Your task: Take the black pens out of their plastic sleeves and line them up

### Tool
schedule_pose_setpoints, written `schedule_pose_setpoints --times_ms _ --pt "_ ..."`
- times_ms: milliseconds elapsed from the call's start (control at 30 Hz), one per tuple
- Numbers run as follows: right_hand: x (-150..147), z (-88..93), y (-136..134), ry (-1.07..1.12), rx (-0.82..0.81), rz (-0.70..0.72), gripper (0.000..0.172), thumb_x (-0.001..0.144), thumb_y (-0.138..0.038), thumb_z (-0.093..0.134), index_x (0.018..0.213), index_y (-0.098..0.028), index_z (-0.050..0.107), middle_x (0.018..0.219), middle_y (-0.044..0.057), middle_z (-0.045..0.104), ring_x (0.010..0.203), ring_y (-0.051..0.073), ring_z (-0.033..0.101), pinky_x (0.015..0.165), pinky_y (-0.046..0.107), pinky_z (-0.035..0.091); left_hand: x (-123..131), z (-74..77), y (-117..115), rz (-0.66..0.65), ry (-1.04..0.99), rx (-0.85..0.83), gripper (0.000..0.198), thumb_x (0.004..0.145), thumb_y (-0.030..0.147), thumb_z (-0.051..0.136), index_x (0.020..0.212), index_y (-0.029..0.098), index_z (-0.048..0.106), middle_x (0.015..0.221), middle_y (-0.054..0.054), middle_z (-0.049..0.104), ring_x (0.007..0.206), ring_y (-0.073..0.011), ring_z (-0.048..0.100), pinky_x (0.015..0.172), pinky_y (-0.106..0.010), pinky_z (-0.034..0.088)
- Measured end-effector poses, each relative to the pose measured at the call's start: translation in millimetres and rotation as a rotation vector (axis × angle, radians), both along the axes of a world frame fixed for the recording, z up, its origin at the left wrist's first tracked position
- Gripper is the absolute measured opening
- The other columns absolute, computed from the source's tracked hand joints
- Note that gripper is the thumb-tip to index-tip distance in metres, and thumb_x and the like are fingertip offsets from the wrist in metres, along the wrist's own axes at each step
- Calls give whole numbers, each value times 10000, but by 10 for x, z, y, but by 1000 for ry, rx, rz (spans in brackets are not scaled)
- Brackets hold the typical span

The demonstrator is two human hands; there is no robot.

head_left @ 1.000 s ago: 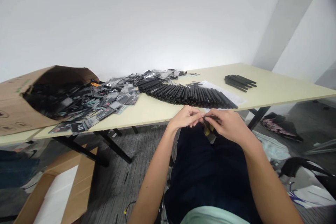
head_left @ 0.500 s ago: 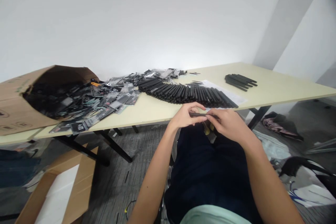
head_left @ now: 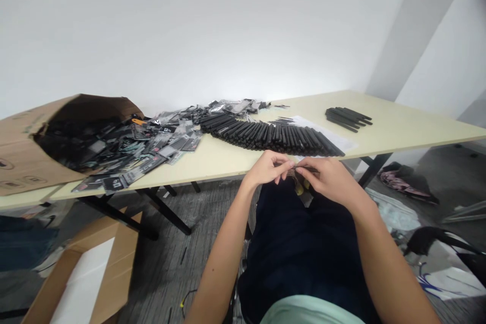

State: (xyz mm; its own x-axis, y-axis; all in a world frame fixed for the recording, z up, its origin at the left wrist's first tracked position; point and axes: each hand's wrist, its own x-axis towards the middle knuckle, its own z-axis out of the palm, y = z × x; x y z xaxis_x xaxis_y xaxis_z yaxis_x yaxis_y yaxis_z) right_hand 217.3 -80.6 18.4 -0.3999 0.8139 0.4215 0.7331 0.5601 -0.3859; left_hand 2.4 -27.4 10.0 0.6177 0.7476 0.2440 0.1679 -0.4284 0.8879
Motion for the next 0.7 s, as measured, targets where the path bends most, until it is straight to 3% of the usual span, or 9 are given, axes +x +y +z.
schedule_pose_setpoints --times_ms 200,300,400,533,700 --pt "-4 6 -8 16 12 13 252 1030 -346 537 1007 -215 751 858 49 783 713 217 693 684 315 428 2 -6 -2 2 -1 -16 490 964 532 624 732 104 671 566 16 567 403 -63 517 413 -177 383" --pt "5 -9 3 9 9 -4 254 1031 -341 529 1012 -214 748 852 53 779 712 222 697 674 309 426 8 -11 -5 -17 -61 -31 397 908 497 718 955 103 716 654 5 626 466 -72 542 440 -179 436" --pt "16 -21 14 15 2 -12 243 1025 -319 529 1039 -208 744 894 60 785 735 225 707 679 308 431 7 -21 4 -44 -116 -51 458 805 460 835 1077 118 700 795 -35 695 595 -107 621 497 -197 506" --pt "21 -16 11 23 -15 17 266 1035 -343 519 1011 -210 748 868 56 778 718 216 691 676 310 429 -9 -17 22 -69 -90 -34 389 871 471 773 957 95 720 726 -38 679 538 -104 616 505 -210 498" --pt "2 0 -5 39 -26 44 260 1038 -341 524 995 -212 746 817 41 763 671 197 659 647 308 405 -16 -11 30 -79 -31 -20 444 974 506 633 817 96 700 619 -15 637 453 -76 567 497 -196 443"
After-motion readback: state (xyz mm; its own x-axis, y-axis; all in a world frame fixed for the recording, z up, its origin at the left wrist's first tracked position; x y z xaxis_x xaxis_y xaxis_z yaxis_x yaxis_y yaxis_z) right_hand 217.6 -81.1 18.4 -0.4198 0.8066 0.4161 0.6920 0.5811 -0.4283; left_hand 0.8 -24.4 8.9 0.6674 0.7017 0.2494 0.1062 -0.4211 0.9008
